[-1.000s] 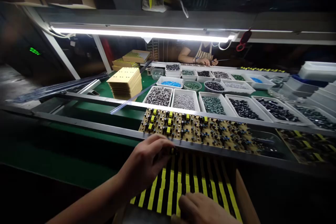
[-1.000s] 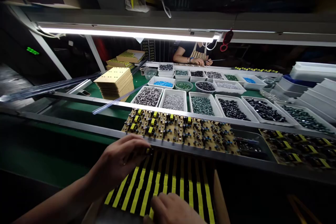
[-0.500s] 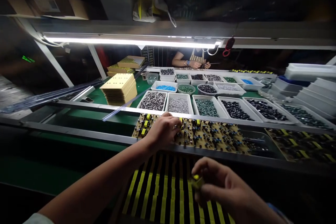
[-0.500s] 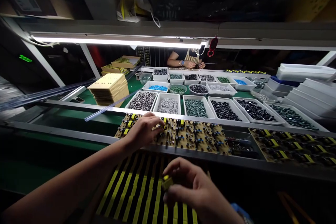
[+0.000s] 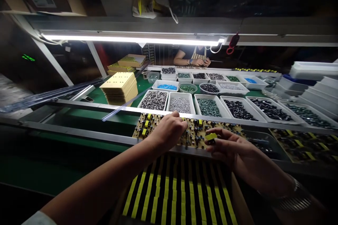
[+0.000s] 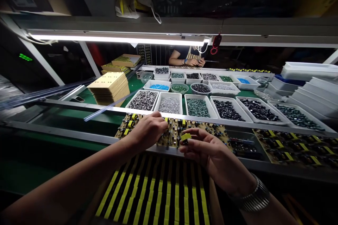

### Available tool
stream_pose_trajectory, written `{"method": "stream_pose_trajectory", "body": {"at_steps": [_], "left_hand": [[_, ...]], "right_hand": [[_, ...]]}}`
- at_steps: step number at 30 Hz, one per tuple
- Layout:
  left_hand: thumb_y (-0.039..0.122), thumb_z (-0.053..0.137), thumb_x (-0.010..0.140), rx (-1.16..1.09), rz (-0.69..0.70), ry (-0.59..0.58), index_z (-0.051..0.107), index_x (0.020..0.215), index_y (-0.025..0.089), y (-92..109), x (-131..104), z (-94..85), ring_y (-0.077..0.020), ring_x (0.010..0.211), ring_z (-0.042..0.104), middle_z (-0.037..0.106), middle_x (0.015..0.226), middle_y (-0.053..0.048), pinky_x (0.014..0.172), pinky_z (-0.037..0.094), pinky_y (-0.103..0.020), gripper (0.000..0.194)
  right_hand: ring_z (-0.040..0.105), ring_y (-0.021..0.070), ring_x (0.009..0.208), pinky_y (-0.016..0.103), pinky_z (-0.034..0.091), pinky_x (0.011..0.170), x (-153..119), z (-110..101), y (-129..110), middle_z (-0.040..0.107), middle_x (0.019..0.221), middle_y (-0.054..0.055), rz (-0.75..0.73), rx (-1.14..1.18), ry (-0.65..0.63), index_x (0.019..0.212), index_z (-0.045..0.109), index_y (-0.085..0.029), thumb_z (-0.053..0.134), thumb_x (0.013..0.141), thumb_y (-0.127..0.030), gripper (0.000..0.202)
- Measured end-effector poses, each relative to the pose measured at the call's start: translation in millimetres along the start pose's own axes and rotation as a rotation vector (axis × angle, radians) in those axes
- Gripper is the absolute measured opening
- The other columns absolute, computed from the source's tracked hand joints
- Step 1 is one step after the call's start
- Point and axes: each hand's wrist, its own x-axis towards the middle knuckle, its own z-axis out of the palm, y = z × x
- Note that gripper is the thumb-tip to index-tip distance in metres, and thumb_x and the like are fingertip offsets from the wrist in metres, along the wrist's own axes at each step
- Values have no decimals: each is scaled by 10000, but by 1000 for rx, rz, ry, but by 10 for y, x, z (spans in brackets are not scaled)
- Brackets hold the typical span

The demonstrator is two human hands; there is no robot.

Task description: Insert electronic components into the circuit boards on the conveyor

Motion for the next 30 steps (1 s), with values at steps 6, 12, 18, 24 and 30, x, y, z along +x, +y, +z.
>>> {"method": "stream_pose_trajectory", "body": {"at_steps": [6, 12, 18, 24, 30], "left_hand": [[-42, 558, 862, 36, -6, -46, 670, 744, 129, 44, 35, -51, -248, 803, 577, 686, 728, -86, 664, 482, -350, 236], [-35, 555, 880, 42, 21, -69, 676, 738, 128, 22, 54, -87, -247, 792, 592, 669, 692, -79, 653, 491, -345, 248], [-39, 532, 879, 24, 35, -51, 665, 744, 132, 12, 26, -55, -237, 818, 595, 677, 729, -73, 680, 499, -334, 255], [-26, 553, 862, 4, 30, -19, 667, 754, 144, -10, -49, 9, -238, 833, 582, 679, 780, -74, 699, 511, -338, 232], [-32, 558, 879, 9, 58, -28, 671, 755, 129, -40, -53, 30, -247, 819, 579, 680, 755, -87, 714, 510, -343, 233]], "right_hand": [[777, 171, 931, 204, 629, 821, 1, -50, -20, 786, 1046, 39, 33, -52, -17, 1077, 744, -227, 902, 728, -209, 384], [775, 187, 913, 225, 629, 780, 48, -92, -79, 798, 970, 53, -6, -139, 47, 1045, 739, -225, 917, 717, -353, 394], [716, 242, 962, 375, 607, 827, 309, -131, 28, 752, 1059, 78, -679, -932, 222, 1081, 725, -217, 757, 871, -372, 263], [618, 330, 1075, 551, 518, 966, 534, -196, 162, 738, 1047, 108, -1043, -1458, 307, 1068, 712, -190, 617, 923, -194, 173], [602, 327, 994, 522, 537, 880, 549, -184, 187, 733, 982, 118, -1063, -1603, 306, 1054, 697, -156, 583, 915, -126, 182]]}}
